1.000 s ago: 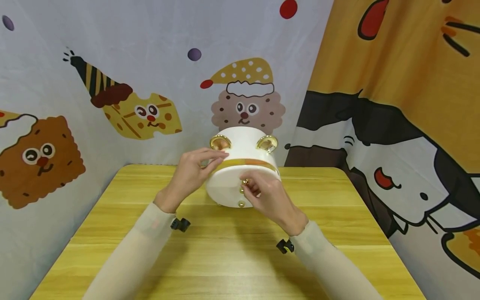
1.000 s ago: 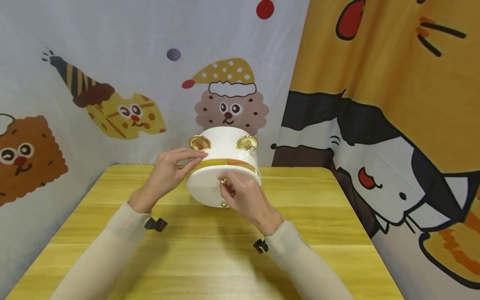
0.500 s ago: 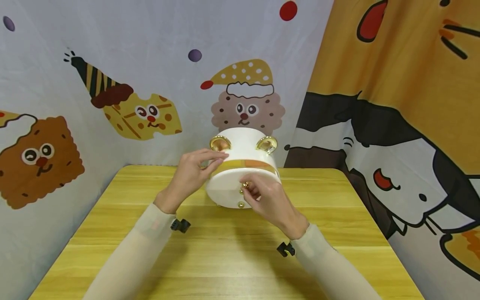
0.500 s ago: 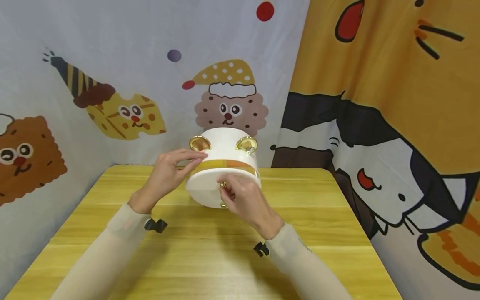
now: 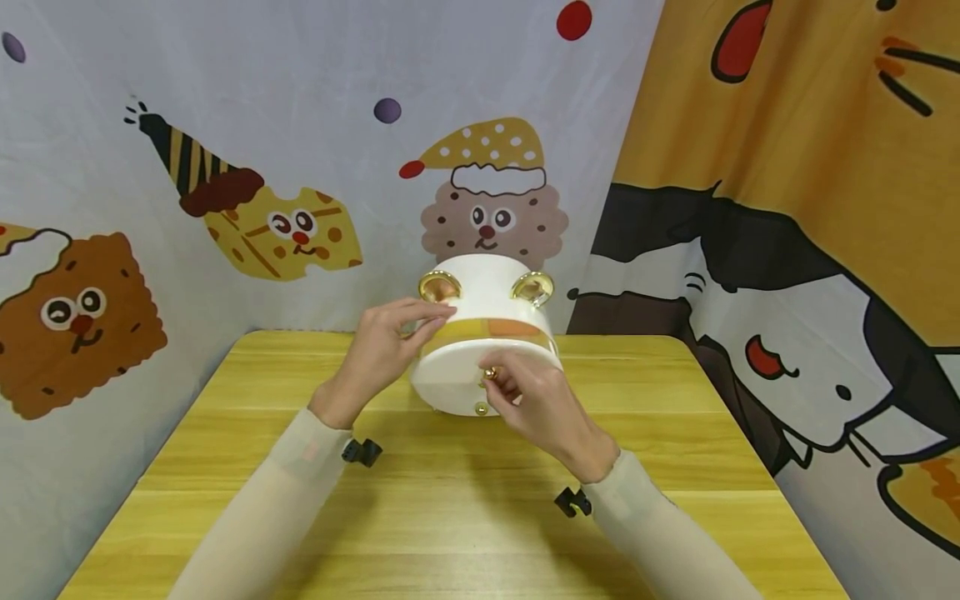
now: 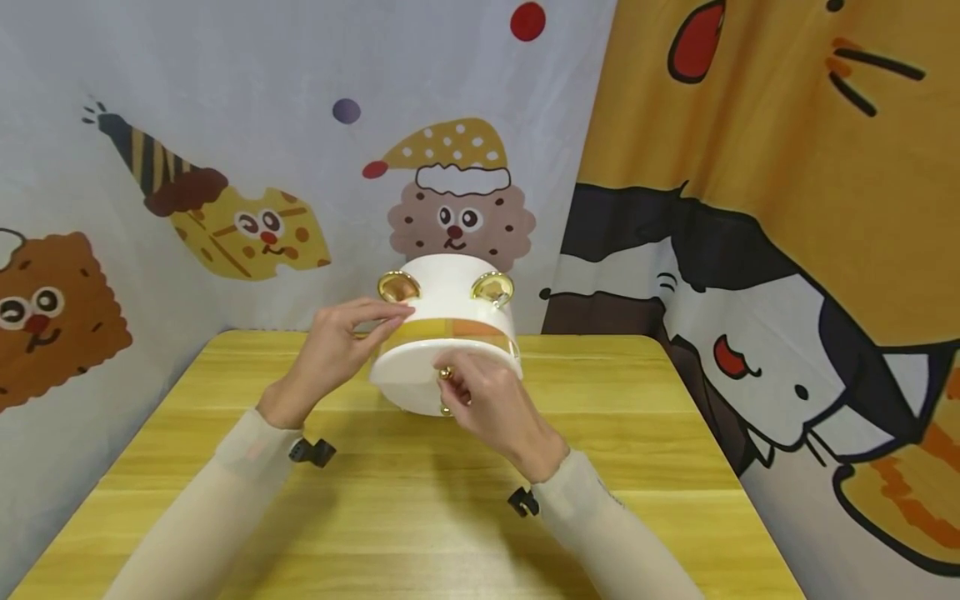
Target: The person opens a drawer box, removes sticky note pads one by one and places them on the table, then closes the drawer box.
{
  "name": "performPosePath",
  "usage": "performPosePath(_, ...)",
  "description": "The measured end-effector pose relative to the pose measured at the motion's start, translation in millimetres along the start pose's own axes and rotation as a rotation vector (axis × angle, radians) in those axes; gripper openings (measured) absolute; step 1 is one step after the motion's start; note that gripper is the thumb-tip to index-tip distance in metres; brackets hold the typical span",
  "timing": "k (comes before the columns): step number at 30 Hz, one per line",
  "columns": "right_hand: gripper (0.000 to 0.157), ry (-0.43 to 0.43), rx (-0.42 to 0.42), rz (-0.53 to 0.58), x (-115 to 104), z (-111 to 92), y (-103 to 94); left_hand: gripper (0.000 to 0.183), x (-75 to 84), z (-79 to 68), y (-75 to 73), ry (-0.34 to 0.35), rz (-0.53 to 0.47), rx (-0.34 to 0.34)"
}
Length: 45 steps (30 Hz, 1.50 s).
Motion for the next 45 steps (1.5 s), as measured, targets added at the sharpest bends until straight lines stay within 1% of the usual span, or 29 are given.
performPosePath(16,0.032,-0.012,0.01,0.013,-3.7,-3.1,-4.1,0.021,5.5,0.7,-1.8,0.015,0.031,0.001)
performPosePath(23,0.033,-0.042,0.025,0.006,-5.7,-4.6,-6.9,0.021,7.7,1.2,-3.2,0.016,0.035,0.003)
performPosePath(29,0.034,-0.043,0.019,-0.022,-7.7,-7.4,-9.3,0.021,6.5,1.4,-0.9,0.019,0.03,-0.001)
performPosePath(38,0.033,-0.061,0.01,-0.037,-13.6,-10.8,-11.5,0.021,5.5,-1.0,-0.3,0.0,0.013,0.001)
performPosePath(45,0.033,-0.064,0.002,-0.041,-17.1,-14.0,-12.5,0.021,4.5,-2.8,1.3,0.012,0.012,0.007)
Point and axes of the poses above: each hand's wrist, its own z-axis towards the middle knuckle, its own y-axis out of the palm, x = y × z, the point moved 3 cm from there along z, towards the middle knuckle, and after that the axes turned 9 degrees about x, right-handed, at the moved point
